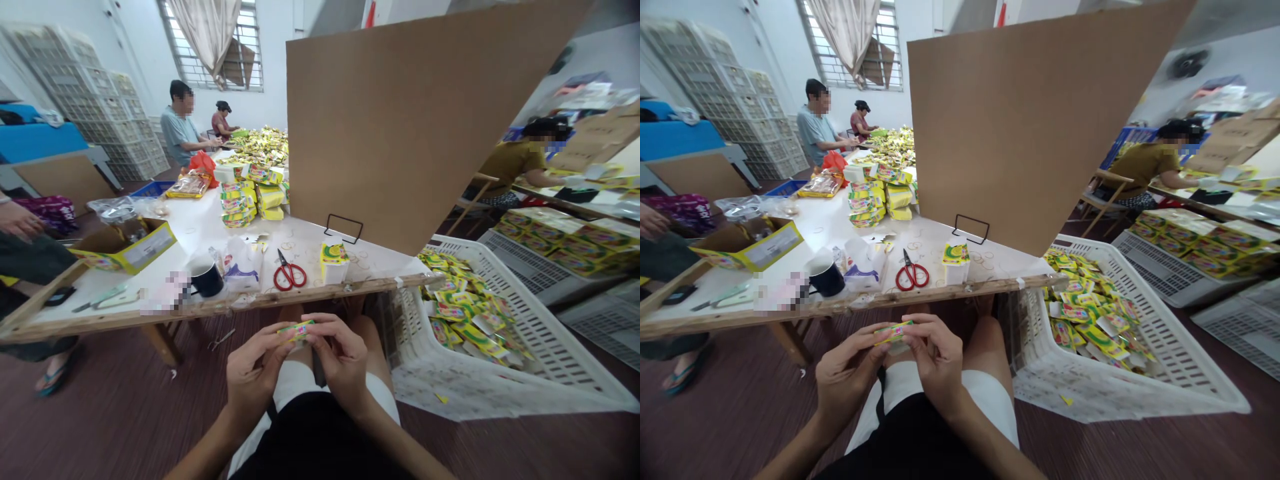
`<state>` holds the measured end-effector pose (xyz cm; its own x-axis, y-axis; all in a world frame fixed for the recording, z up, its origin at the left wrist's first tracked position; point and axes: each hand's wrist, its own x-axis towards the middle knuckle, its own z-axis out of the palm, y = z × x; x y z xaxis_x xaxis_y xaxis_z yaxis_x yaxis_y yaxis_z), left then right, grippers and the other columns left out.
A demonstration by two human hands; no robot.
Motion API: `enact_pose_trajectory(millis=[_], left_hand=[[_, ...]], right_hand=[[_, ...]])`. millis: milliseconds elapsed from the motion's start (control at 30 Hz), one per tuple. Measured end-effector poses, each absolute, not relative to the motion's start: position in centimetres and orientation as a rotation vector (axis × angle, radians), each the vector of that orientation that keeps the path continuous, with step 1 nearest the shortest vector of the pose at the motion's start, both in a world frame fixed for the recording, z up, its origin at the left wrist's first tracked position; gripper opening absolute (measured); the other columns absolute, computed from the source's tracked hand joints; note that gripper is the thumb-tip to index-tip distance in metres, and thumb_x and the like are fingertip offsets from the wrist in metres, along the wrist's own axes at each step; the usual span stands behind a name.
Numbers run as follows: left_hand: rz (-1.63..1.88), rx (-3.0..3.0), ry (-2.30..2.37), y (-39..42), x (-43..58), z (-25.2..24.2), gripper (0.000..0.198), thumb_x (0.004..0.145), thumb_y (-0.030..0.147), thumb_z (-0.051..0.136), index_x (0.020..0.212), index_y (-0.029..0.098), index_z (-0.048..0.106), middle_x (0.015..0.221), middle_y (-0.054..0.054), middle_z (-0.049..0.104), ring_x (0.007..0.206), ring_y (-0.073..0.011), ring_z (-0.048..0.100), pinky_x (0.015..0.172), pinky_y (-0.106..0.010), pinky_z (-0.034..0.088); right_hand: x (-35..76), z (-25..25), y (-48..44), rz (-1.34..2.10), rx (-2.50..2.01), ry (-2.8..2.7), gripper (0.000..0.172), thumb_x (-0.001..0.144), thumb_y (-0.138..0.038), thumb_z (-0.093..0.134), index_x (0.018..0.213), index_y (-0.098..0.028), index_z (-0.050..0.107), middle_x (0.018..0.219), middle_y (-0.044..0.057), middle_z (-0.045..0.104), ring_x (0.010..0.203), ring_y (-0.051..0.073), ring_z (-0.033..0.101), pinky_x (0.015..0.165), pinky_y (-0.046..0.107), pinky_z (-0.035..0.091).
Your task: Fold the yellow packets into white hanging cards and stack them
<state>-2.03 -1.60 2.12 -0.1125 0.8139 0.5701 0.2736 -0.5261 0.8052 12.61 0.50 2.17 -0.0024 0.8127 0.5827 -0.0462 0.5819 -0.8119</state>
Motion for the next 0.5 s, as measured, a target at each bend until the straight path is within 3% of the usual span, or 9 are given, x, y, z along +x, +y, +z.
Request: enact_pose_trajectory(millis=[133, 367, 500], left_hand=[[1.652, 1.686, 1.187, -1.9, -2.0, 2.6, 0.020, 0.078, 0.011, 0.064, 0.086, 0.025, 0.073, 0.090, -0.003, 0.074, 0.087, -0.0214, 0.068, 0.077, -0.034, 0.056], [1.554, 1.686, 1.175, -1.8, -1.5, 2.5, 0.018, 0.079, 0.012, 0.062, 0.087, 0.024, 0.074, 0.095, -0.005, 0.073, 0.091, -0.0210, 0.067, 0.083, -0.033, 0.054], [1.477, 1.544, 1.095, -1.1, -1.5, 1.6, 0.031, 0.082, 0.015, 0.060, 0.110, 0.025, 0.065, 0.121, -0.006, 0.063, 0.114, -0.0228, 0.057, 0.100, -0.036, 0.045]], right_hand=[[13.1, 2.5, 0.6, 0.741, -0.691, -1.487, 0.016, 0.081, -0.008, 0.059, 0.080, -0.021, 0.068, 0.093, 0.007, 0.068, 0.085, 0.019, 0.065, 0.072, 0.032, 0.053], [12.9, 2.3, 0.6, 0.716, -0.693, -1.628, 0.016, 0.081, -0.011, 0.061, 0.087, -0.023, 0.069, 0.091, 0.006, 0.067, 0.085, 0.018, 0.063, 0.073, 0.031, 0.052], [18.6, 3.5, 3.0, 0.254, -0.910, -1.630, 0.015, 0.085, -0.015, 0.056, 0.082, -0.023, 0.069, 0.091, 0.005, 0.067, 0.086, 0.018, 0.061, 0.078, 0.035, 0.048]])
